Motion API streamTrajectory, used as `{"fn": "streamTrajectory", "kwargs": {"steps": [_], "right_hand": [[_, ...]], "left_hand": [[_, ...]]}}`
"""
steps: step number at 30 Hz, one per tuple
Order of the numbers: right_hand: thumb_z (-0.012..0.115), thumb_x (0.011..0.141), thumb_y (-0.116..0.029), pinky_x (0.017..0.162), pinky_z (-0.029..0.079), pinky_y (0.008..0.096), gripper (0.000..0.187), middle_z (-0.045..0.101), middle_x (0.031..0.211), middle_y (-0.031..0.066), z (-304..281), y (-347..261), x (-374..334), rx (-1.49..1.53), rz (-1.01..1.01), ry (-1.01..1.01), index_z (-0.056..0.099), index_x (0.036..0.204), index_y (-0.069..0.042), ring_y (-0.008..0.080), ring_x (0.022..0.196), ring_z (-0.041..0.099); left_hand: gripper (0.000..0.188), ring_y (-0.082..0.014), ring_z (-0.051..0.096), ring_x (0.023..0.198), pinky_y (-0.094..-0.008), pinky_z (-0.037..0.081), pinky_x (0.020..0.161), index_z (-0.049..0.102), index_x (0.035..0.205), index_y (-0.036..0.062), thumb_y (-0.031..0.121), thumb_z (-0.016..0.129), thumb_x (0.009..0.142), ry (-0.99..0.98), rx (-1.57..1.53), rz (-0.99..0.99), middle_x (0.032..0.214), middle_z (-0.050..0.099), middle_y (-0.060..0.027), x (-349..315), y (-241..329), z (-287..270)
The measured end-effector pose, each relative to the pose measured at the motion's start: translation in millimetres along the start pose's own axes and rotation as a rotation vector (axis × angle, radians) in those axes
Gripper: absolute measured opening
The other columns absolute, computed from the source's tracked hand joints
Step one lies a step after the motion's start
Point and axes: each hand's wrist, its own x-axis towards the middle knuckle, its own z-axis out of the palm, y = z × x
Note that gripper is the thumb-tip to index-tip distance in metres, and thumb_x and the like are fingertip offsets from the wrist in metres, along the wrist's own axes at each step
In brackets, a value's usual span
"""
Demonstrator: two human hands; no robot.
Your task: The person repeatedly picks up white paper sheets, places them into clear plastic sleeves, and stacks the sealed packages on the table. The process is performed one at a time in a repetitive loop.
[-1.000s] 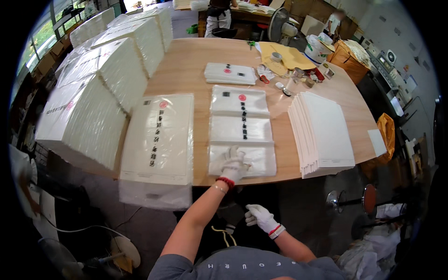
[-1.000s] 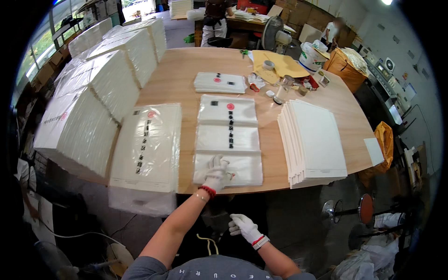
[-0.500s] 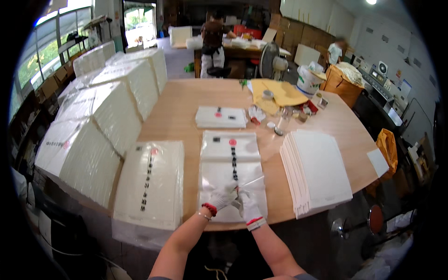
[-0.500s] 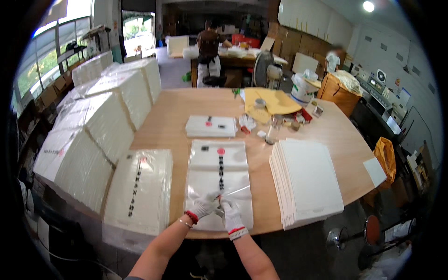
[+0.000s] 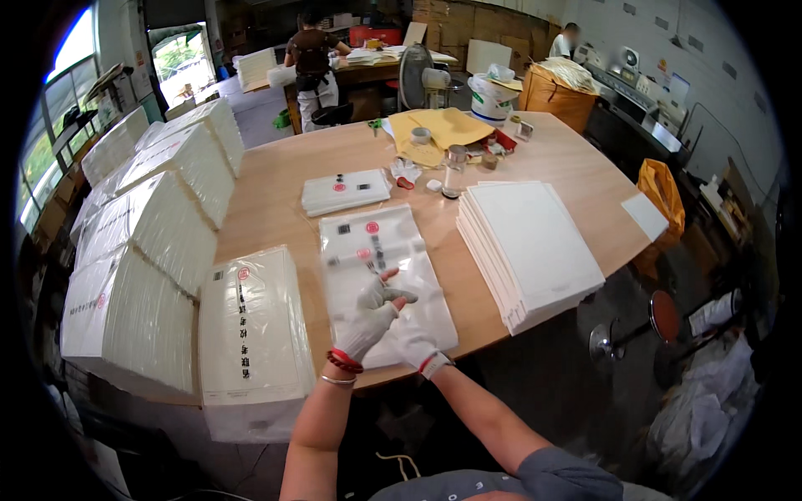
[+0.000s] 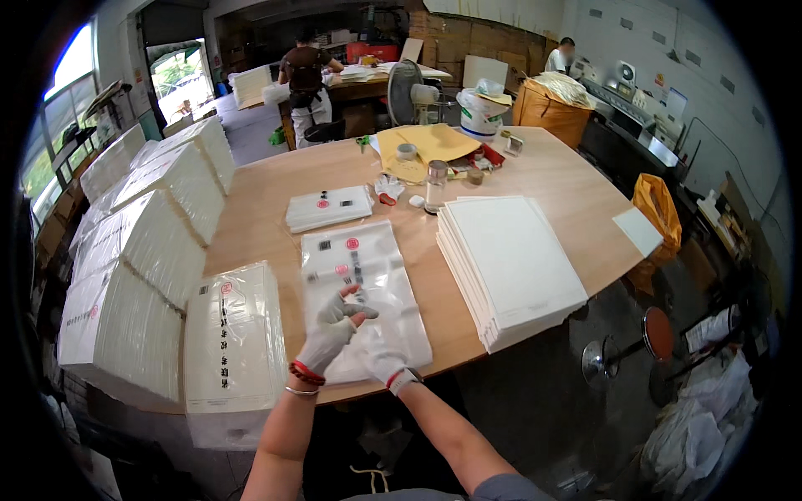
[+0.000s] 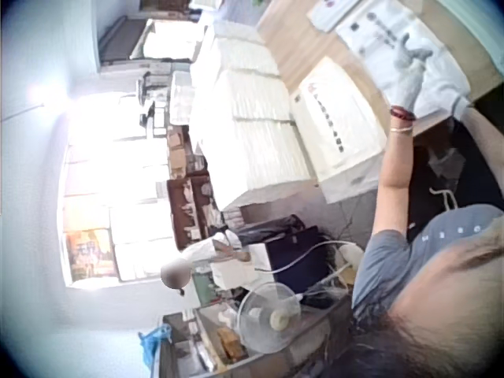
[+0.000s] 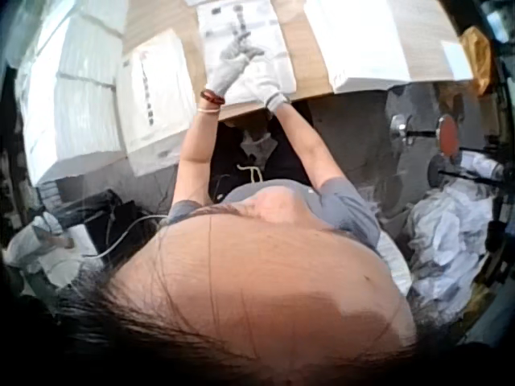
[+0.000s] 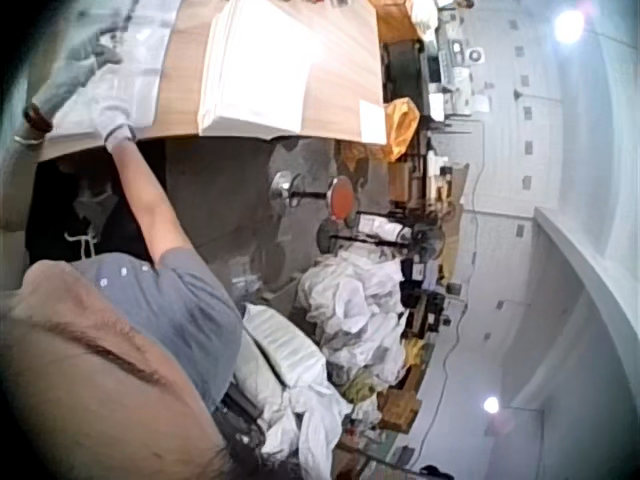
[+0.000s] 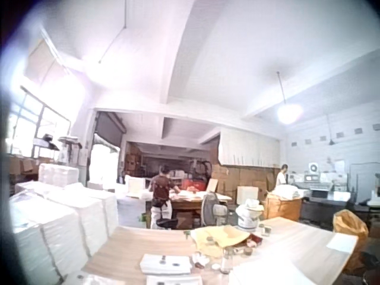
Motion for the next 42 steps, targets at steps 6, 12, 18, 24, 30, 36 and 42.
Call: {"fn": "streamTrajectory", "kwargs": {"steps": [6, 12, 18, 24, 30, 36, 42], "right_hand": [[0.056, 0.084, -0.017, 0.076, 0.047, 0.0357, 0.021, 0.062, 0.093, 0.0130, -98, -27, -14, 0.725, -0.330, -0.145, 0.063, 0.103, -0.010, 0.0289, 0.087, 0.060], [0.062, 0.077, -0.020, 0.079, 0.046, 0.0432, 0.046, 0.053, 0.107, 0.0191, -221, 83, -37, -0.377, -0.221, 0.213, 0.048, 0.116, 0.000, 0.0361, 0.095, 0.053], [0.065, 0.077, -0.028, 0.077, 0.047, 0.0450, 0.058, 0.059, 0.100, 0.0171, -226, 160, -36, -0.235, -0.026, 0.133, 0.043, 0.124, -0.004, 0.0353, 0.092, 0.057], [0.057, 0.084, -0.026, 0.051, 0.046, 0.0438, 0.017, 0.058, 0.065, 0.0131, -241, 175, -20, -0.392, -0.053, 0.322, 0.053, 0.081, -0.010, 0.0327, 0.058, 0.059], [0.054, 0.084, -0.034, 0.054, 0.047, 0.0387, 0.023, 0.053, 0.070, 0.0080, -263, 28, -80, -0.095, -0.635, -0.023, 0.056, 0.079, -0.012, 0.0253, 0.064, 0.055], [0.051, 0.089, -0.032, 0.062, 0.051, 0.0376, 0.030, 0.058, 0.089, 0.0116, -254, 128, -138, 0.451, 0.260, 0.001, 0.056, 0.102, -0.005, 0.0198, 0.081, 0.058], [0.040, 0.095, -0.037, 0.096, 0.040, 0.0370, 0.050, 0.048, 0.124, 0.0126, -171, 37, -156, 1.326, 0.575, 0.178, 0.039, 0.128, 0.000, 0.0230, 0.113, 0.048]], "left_hand": [[0.072, -0.0310, 0.058, 0.096, -0.0385, 0.047, 0.080, 0.035, 0.135, 0.0034, 0.024, 0.068, 0.074, 0.007, 0.769, 0.044, 0.103, 0.062, -0.0092, -37, 18, 0], [0.063, -0.0315, 0.055, 0.094, -0.0385, 0.045, 0.080, 0.047, 0.123, 0.0019, 0.017, 0.072, 0.067, 0.325, 1.106, 0.466, 0.103, 0.059, -0.0129, -79, 9, 9], [0.043, -0.0311, 0.059, 0.084, -0.0366, 0.048, 0.070, 0.056, 0.107, 0.0073, 0.010, 0.072, 0.067, 0.429, 0.846, 0.564, 0.093, 0.061, -0.0129, -110, 30, 41], [0.029, -0.0207, 0.061, 0.090, -0.0303, 0.048, 0.078, 0.057, 0.109, 0.0040, 0.011, 0.063, 0.082, -0.158, 0.271, 0.300, 0.098, 0.063, -0.0074, -98, 8, 108], [0.052, -0.0213, 0.052, 0.109, -0.0334, 0.042, 0.094, 0.037, 0.132, 0.0030, 0.023, 0.057, 0.089, -0.282, -0.995, -0.586, 0.123, 0.049, -0.0117, -72, -24, 138], [0.067, -0.0208, 0.048, 0.110, -0.0312, 0.040, 0.094, 0.027, 0.137, 0.0007, 0.005, 0.057, 0.078, -0.312, -0.235, -0.263, 0.126, 0.045, -0.0121, -103, -29, 105], [0.091, -0.0461, 0.028, 0.126, -0.0546, 0.029, 0.100, 0.015, 0.136, -0.0094, 0.019, 0.068, 0.067, -0.018, 0.938, 0.264, 0.137, 0.024, -0.0338, -124, -73, 168]]}}
